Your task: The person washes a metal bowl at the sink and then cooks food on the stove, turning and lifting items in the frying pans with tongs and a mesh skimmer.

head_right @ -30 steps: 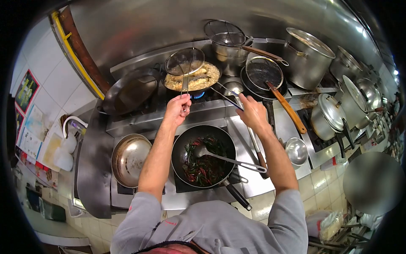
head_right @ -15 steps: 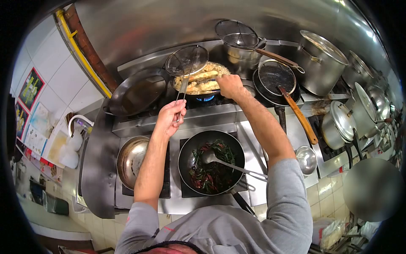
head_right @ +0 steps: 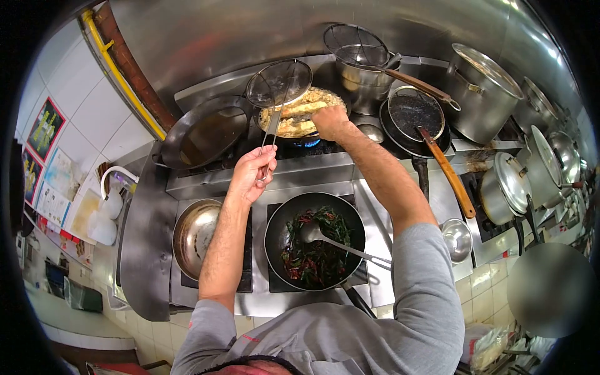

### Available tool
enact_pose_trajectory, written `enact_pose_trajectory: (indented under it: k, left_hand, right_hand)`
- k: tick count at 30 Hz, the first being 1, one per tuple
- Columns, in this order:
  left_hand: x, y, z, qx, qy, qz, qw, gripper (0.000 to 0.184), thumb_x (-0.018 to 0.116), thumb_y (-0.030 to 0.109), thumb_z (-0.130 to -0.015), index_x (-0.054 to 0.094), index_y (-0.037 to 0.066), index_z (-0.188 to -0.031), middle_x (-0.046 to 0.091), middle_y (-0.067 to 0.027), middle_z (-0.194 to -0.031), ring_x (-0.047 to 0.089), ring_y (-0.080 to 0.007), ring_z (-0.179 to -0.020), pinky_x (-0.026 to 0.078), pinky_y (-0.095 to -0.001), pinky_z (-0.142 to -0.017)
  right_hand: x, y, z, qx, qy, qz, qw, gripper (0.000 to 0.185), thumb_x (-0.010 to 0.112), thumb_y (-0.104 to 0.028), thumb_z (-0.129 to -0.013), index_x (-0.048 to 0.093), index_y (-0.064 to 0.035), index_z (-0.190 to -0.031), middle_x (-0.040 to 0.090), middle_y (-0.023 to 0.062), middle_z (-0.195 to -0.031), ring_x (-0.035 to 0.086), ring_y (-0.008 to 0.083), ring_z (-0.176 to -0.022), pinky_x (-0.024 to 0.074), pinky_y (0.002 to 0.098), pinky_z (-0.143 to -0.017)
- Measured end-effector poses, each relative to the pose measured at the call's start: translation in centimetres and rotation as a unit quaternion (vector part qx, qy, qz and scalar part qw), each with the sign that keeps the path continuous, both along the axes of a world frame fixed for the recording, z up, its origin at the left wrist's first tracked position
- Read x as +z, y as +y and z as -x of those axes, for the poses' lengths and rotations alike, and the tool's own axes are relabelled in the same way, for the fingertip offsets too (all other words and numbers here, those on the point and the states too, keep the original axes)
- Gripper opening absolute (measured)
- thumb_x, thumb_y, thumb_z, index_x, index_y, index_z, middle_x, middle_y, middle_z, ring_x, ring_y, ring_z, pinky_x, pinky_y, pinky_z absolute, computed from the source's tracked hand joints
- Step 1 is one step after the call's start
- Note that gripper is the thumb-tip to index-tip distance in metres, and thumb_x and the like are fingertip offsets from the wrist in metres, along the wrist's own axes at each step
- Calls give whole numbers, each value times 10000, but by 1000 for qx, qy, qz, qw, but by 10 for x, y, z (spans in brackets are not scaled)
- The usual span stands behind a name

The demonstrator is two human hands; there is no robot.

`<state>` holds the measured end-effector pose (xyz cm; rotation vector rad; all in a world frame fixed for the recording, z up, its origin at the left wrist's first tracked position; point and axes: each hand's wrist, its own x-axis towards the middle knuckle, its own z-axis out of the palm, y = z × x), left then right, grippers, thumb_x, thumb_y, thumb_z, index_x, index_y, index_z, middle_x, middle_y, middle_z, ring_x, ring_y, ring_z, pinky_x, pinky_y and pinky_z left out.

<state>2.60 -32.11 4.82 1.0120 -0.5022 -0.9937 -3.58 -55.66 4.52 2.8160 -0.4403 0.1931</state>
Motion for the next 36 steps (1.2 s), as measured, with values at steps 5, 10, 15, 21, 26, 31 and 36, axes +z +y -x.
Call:
enact_pose_trajectory:
  k: [5, 10, 15, 21, 26, 31, 36]
  left_hand:
    - [-1, 3, -1, 4, 8, -3, 1000, 128, 558, 94, -836, 507, 21, -928, 526, -25, -605, 354, -36, -381, 225, -182, -322]
    - [-4, 5, -4, 12, 8, -4, 1000, 128, 557, 92, -836, 509, 21, -931, 529, -27, -609, 355, -37, -383, 231, -181, -324]
    - [-4, 6, -5, 12, 5, 2, 1000, 128, 558, 96, -837, 511, 21, -929, 525, -26, -607, 353, -38, -385, 230, -183, -328]
    - [-5, 8, -5, 13, 5, 4, 1000, 123, 558, 101, -838, 513, 25, -924, 523, -22, -606, 350, -37, -384, 229, -185, -330]
    - [-6, 6, -4, 16, 3, 7, 1000, 125, 561, 99, -835, 512, 29, -925, 527, -22, -607, 351, -33, -382, 234, -183, -329]
    - [-6, 4, -1, 15, 12, 15, 1000, 113, 564, 93, -830, 511, 31, -909, 531, -24, -607, 360, -31, -380, 238, -181, -325]
    - [-5, 6, 1, 13, 16, 17, 1000, 110, 567, 96, -829, 512, 34, -902, 528, -21, -605, 367, -32, -384, 245, -181, -324]
  right_hand:
    - [-2, 0, -3, 4, 16, -7, 1000, 231, 596, -160, -715, 622, -79, -930, 629, 111, -935, 603, 261, -919, 484, 378, -760]
    - [-7, -9, -5, 9, 12, -15, 1000, 244, 597, -152, -711, 616, -75, -941, 628, 116, -929, 606, 271, -905, 489, 381, -749]
    - [-7, -11, 0, 17, -5, -24, 1000, 324, 562, -81, -685, 569, -78, -1009, 627, 152, -876, 610, 309, -860, 491, 417, -705]
    - [-12, -2, 12, 14, -56, 3, 998, 364, 573, -93, -686, 526, -46, -1043, 604, 160, -880, 614, 310, -813, 495, 403, -672]
    - [-12, 15, 10, 5, -36, 72, 997, 322, 572, -138, -729, 552, -4, -1022, 606, 127, -896, 626, 245, -795, 502, 342, -648]
    - [-28, 19, -10, -5, -32, 113, 993, 269, 543, -145, -750, 557, 0, -976, 595, 113, -853, 627, 225, -743, 506, 313, -590]
    - [-40, 15, -21, -11, -8, 152, 988, 260, 514, -150, -776, 552, 4, -982, 594, 108, -845, 626, 209, -736, 502, 309, -573]
